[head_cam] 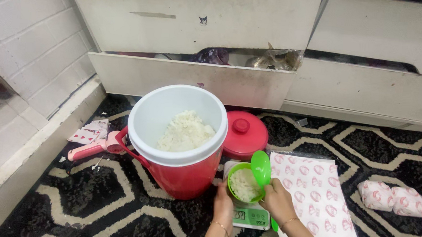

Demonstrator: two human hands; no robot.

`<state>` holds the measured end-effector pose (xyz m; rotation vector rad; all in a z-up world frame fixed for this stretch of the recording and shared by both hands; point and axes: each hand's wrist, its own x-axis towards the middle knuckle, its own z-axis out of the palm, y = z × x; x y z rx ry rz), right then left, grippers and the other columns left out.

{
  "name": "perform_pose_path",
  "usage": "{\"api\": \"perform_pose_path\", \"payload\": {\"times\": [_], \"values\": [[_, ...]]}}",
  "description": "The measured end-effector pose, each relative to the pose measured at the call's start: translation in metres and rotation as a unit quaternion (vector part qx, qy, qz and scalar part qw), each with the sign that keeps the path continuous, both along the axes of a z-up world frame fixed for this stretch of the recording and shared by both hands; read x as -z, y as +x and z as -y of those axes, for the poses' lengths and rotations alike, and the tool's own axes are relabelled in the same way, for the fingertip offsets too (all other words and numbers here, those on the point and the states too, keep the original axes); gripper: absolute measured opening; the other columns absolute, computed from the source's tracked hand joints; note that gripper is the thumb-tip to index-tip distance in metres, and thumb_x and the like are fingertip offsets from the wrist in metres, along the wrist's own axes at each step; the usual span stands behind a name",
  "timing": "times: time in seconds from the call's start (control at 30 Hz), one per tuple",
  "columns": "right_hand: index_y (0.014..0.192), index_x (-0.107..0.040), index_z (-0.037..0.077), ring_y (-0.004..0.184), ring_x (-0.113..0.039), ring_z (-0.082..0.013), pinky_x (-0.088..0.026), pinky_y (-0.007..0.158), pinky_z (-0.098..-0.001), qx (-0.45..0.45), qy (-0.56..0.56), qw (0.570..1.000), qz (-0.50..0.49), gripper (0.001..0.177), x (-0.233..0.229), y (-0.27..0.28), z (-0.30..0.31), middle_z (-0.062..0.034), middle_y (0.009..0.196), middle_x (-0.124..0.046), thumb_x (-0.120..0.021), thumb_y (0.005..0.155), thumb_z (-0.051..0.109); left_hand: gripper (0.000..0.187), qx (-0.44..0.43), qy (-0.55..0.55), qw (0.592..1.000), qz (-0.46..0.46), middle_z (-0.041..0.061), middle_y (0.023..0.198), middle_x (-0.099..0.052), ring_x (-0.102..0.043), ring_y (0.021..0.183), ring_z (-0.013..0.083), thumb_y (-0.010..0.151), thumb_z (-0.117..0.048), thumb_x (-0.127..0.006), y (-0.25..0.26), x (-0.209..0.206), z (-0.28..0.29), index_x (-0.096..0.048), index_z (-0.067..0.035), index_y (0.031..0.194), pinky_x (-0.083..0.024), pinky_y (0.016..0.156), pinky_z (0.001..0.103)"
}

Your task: The person scoops cooked rice from a large red cooler into a small green bowl, weighs the bowl on a digital scale, and wraps the rice in paper.

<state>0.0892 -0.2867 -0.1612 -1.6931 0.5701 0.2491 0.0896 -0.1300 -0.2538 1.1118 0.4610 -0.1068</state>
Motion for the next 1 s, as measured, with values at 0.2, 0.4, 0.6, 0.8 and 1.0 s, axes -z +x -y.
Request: {"api": "perform_pose_path", "payload": {"times": [0.2,0.4,0.6,0.8,1.0], "values": [[0.117,-0.061,0.005,0.087,-0.073,-0.0303,-0.063,0.082,-0.0432,0.015,0.133,0.990,0.041,0.028,-0.065,-0.028,0.004,-0.0142,0.108,-0.067,-0.049,0.099,0.022,0.074,-0.010,-0.330,0.943,0.050,0.008,0.143,-0.063,-0.061,0.129,0.0237,0.095,-0.067,-0.035,-0.022,-0.077,0.002,-0.056,-0.014,0.143,-0.046,0.109,0.044],[0.113,-0.068,0.003,0.069,-0.062,-0.0176,-0.050,0.063,-0.0361,-0.092,-0.092,0.979,0.159,0.024,-0.088,-0.053,0.029,-0.0160,0.089,-0.074,-0.053,0.097,0.012,0.088,0.042,-0.493,0.869,0.008,0.011,0.132,-0.068,-0.064,0.119,0.0320,0.083,-0.081,-0.036,-0.055,-0.152,0.005,-0.062,-0.015,0.136,-0.053,0.095,0.052],[0.143,-0.065,0.030,0.066,-0.065,-0.0199,-0.057,0.066,-0.0360,-0.211,-0.150,0.961,0.093,0.060,-0.066,-0.053,0.013,-0.0006,0.099,-0.079,-0.048,0.089,0.010,0.082,0.077,-0.426,0.901,-0.030,0.009,0.129,-0.070,-0.065,0.117,0.0290,0.084,-0.077,-0.034,-0.057,-0.143,-0.001,-0.068,-0.019,0.131,-0.054,0.094,0.051],[0.147,-0.050,0.043,0.083,-0.074,-0.0356,-0.058,0.082,-0.0448,-0.389,-0.416,0.820,0.063,0.058,-0.095,-0.045,-0.020,-0.0183,0.091,-0.074,-0.043,0.096,0.018,0.079,0.049,-0.426,0.901,-0.068,0.009,0.127,-0.071,-0.065,0.117,0.0319,0.082,-0.076,-0.035,-0.059,-0.128,-0.005,-0.068,-0.022,0.129,-0.052,0.092,0.055],[0.154,-0.036,0.047,0.085,-0.073,-0.0358,-0.058,0.076,-0.0494,-0.463,-0.552,0.692,0.036,0.063,-0.146,-0.048,-0.017,-0.0139,0.092,-0.074,-0.048,0.096,0.023,0.080,0.093,-0.414,0.904,-0.058,0.012,0.127,-0.070,-0.066,0.115,0.0340,0.083,-0.077,-0.036,-0.053,-0.133,0.000,-0.066,-0.019,0.129,-0.053,0.090,0.057]]}}
